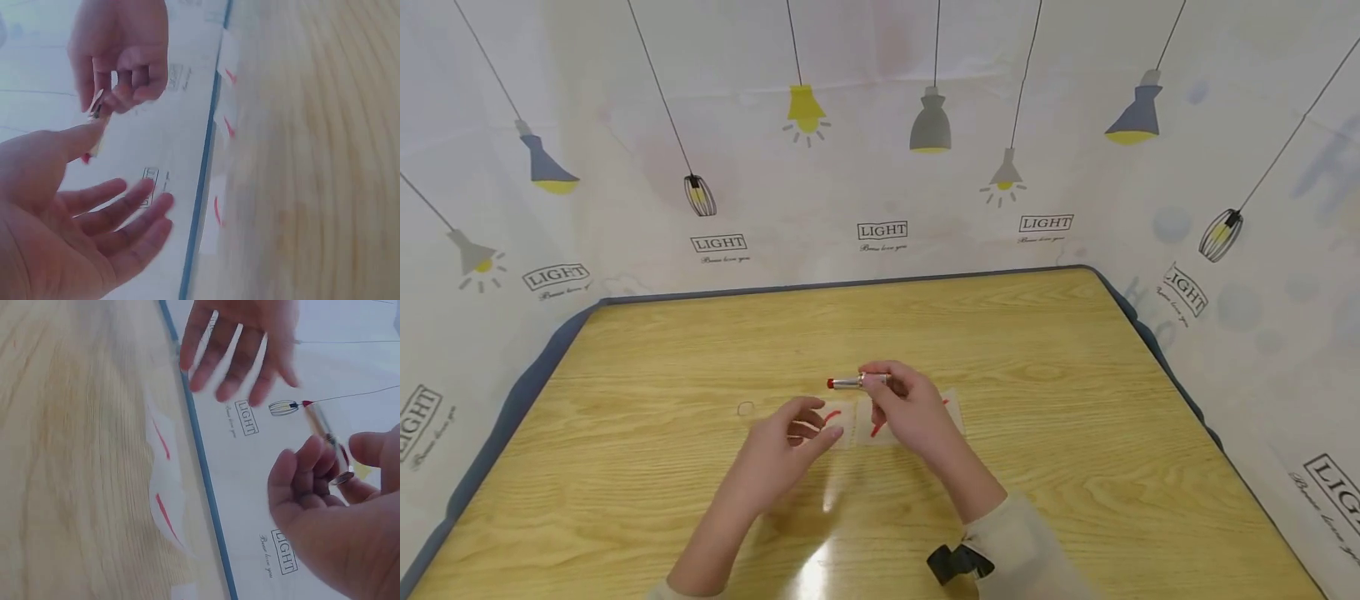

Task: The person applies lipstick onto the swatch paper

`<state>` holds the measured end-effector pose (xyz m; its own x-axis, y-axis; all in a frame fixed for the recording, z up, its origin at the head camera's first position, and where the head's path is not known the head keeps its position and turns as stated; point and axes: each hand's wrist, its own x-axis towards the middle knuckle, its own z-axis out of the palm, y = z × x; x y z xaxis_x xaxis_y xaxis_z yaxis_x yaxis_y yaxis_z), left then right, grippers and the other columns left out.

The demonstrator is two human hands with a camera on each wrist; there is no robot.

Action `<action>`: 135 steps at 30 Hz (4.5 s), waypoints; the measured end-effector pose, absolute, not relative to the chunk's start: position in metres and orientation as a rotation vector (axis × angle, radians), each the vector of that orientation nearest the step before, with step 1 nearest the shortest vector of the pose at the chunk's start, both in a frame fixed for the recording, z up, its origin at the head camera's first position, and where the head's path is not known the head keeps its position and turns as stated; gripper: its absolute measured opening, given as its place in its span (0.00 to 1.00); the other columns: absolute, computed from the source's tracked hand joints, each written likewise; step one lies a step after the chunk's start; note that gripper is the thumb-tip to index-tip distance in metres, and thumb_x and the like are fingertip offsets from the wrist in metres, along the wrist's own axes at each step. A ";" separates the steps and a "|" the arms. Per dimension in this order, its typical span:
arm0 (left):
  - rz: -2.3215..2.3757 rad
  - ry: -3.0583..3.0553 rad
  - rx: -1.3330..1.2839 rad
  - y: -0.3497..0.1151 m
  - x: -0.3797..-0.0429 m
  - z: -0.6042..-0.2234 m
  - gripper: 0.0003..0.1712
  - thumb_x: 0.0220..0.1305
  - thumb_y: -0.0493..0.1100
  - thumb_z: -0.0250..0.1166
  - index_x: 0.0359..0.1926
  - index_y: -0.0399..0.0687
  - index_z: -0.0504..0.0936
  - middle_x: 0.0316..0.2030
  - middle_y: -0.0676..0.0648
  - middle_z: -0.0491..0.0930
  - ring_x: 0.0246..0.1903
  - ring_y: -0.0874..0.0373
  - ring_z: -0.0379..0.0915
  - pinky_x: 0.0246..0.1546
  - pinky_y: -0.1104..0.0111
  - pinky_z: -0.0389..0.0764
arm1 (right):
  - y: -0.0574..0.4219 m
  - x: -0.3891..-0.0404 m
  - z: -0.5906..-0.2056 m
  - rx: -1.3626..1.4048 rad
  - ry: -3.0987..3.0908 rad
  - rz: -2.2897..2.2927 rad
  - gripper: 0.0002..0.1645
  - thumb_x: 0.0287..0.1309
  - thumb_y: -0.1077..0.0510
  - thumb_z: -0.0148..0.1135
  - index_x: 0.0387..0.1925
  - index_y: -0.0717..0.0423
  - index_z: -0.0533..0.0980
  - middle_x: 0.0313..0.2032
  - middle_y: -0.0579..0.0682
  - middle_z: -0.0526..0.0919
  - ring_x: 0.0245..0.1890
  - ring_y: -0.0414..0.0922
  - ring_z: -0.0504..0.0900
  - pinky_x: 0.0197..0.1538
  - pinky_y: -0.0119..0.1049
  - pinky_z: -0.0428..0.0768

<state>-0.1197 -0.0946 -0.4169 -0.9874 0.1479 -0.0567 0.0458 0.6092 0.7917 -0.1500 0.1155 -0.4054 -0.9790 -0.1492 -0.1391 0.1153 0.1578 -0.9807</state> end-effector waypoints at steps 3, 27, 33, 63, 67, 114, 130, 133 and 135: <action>1.737 2.457 0.088 -0.088 -0.124 -0.414 0.29 0.70 0.57 0.72 0.64 0.49 0.81 0.47 0.46 0.88 0.47 0.50 0.86 0.51 0.55 0.88 | 0.115 -0.145 -0.403 -0.064 2.068 -2.069 0.19 0.83 0.53 0.54 0.65 0.53 0.79 0.37 0.50 0.80 0.37 0.44 0.81 0.48 0.36 0.88; 2.508 1.724 -0.122 -0.043 -0.141 -0.404 0.14 0.68 0.42 0.75 0.49 0.39 0.84 0.36 0.53 0.86 0.34 0.60 0.81 0.37 0.71 0.84 | 0.113 -0.124 -0.407 -0.125 2.010 -2.338 0.18 0.79 0.64 0.56 0.65 0.65 0.72 0.46 0.48 0.86 0.40 0.38 0.86 0.53 0.31 0.87; 2.494 1.741 -0.144 -0.043 -0.140 -0.408 0.13 0.67 0.41 0.75 0.47 0.38 0.86 0.36 0.53 0.86 0.34 0.60 0.81 0.37 0.71 0.83 | 0.114 -0.125 -0.409 -0.143 2.119 -2.287 0.17 0.78 0.66 0.56 0.63 0.66 0.74 0.44 0.44 0.85 0.39 0.38 0.84 0.51 0.29 0.86; 2.436 1.822 -0.025 -0.050 -0.136 -0.414 0.12 0.68 0.38 0.74 0.47 0.36 0.86 0.35 0.55 0.85 0.36 0.59 0.81 0.39 0.72 0.81 | 0.116 -0.121 -0.408 -0.206 2.269 -2.157 0.16 0.79 0.66 0.55 0.62 0.65 0.76 0.42 0.46 0.83 0.40 0.40 0.83 0.50 0.29 0.85; 2.418 1.854 -0.042 -0.049 -0.136 -0.415 0.11 0.68 0.39 0.74 0.45 0.36 0.86 0.34 0.55 0.85 0.35 0.59 0.81 0.39 0.71 0.80 | 0.116 -0.122 -0.410 -0.191 2.309 -2.127 0.16 0.78 0.66 0.56 0.61 0.64 0.77 0.44 0.48 0.83 0.40 0.40 0.83 0.49 0.28 0.84; 2.290 2.001 -0.009 -0.054 -0.135 -0.418 0.13 0.72 0.42 0.71 0.49 0.36 0.84 0.33 0.53 0.84 0.30 0.61 0.75 0.33 0.74 0.76 | 0.115 -0.125 -0.409 -0.218 2.419 -1.990 0.15 0.76 0.68 0.57 0.59 0.62 0.79 0.44 0.59 0.85 0.39 0.41 0.83 0.45 0.30 0.84; 2.236 2.027 0.042 -0.058 -0.136 -0.416 0.15 0.71 0.41 0.72 0.54 0.38 0.85 0.43 0.47 0.84 0.32 0.60 0.77 0.35 0.73 0.77 | 0.114 -0.127 -0.409 -0.220 2.399 -2.016 0.13 0.76 0.68 0.58 0.57 0.63 0.80 0.42 0.58 0.84 0.39 0.42 0.83 0.46 0.29 0.84; 2.226 2.038 0.020 -0.057 -0.136 -0.415 0.14 0.71 0.42 0.72 0.52 0.40 0.86 0.41 0.48 0.84 0.32 0.60 0.76 0.35 0.73 0.76 | 0.114 -0.127 -0.409 -0.217 2.397 -2.015 0.13 0.76 0.68 0.58 0.57 0.63 0.79 0.43 0.58 0.84 0.39 0.43 0.83 0.46 0.29 0.84; 2.224 2.040 0.007 -0.057 -0.136 -0.415 0.14 0.71 0.43 0.73 0.52 0.40 0.86 0.39 0.49 0.84 0.32 0.59 0.76 0.35 0.73 0.76 | 0.114 -0.127 -0.409 -0.216 2.398 -2.010 0.14 0.76 0.68 0.57 0.57 0.63 0.79 0.43 0.58 0.84 0.39 0.42 0.83 0.45 0.29 0.84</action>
<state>-0.1357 -0.0571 -0.4152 -0.9923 0.0944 -0.0799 -0.0878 -0.0819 0.9928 -0.1274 0.1141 -0.4092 -0.9905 -0.1086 0.0843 -0.1019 0.1689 -0.9803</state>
